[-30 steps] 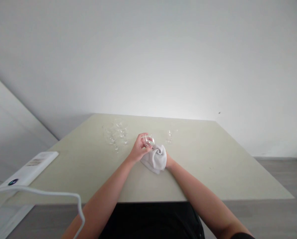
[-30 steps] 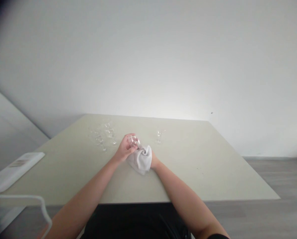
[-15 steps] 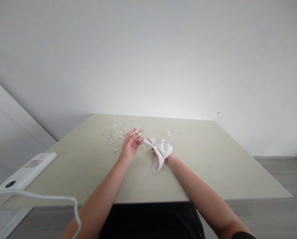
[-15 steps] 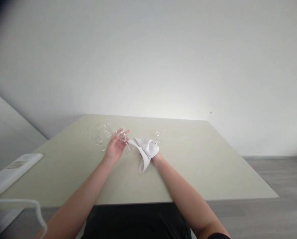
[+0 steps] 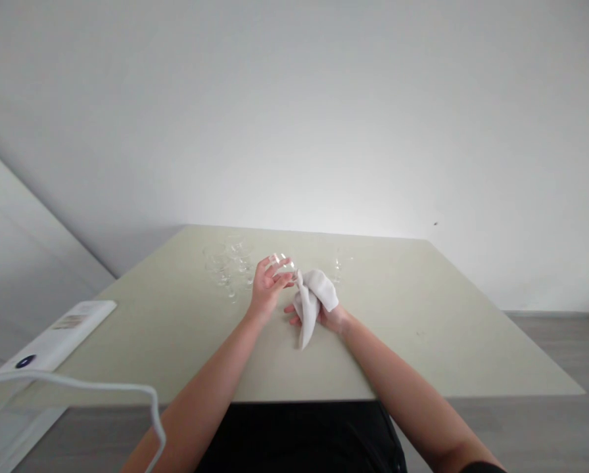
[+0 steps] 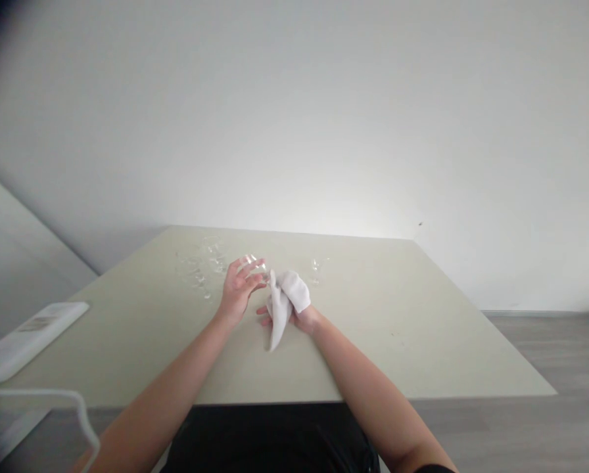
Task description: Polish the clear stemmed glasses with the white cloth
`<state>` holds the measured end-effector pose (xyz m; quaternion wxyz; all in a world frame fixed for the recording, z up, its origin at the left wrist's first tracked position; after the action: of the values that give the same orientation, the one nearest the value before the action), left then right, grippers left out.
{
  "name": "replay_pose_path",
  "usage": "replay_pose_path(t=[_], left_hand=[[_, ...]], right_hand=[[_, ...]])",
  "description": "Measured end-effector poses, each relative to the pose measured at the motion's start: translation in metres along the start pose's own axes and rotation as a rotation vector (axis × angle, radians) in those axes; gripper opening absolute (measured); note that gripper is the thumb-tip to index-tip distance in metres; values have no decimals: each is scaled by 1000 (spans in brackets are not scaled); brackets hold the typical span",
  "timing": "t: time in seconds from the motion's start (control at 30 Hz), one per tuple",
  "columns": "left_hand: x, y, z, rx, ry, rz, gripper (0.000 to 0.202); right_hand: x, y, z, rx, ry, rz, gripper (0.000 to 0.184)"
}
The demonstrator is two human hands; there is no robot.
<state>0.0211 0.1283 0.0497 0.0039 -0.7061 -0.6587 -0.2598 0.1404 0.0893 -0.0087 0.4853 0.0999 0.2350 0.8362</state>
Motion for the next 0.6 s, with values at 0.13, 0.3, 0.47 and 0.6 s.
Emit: replay_pose_path(t=[0.13, 0.3, 0.47, 0.6], left_hand=[[-2, 6, -1, 20, 30, 98, 62], [-9, 14, -5, 73, 103, 168, 65], [-5, 4, -11, 85, 149, 39, 66], [-1, -4, -1, 133, 116, -37, 66]], right_hand=[[3, -11, 2, -45, -92, -178, 41], [7, -18, 0, -77, -90, -266, 26], [-2, -17, 5, -95, -95, -199, 20], [-21, 14, -12, -257, 182, 195, 31]])
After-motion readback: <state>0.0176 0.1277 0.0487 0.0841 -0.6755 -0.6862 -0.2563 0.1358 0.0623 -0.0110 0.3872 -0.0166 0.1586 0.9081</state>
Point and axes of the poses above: each hand's wrist, its own x-axis towards the middle knuckle, its own y-axis out of the palm, z = x × y, the point moved 7 cm from there along x, towards the middle knuckle, and after that the axes turned 5 degrees about -z, right-handed, at the moved point
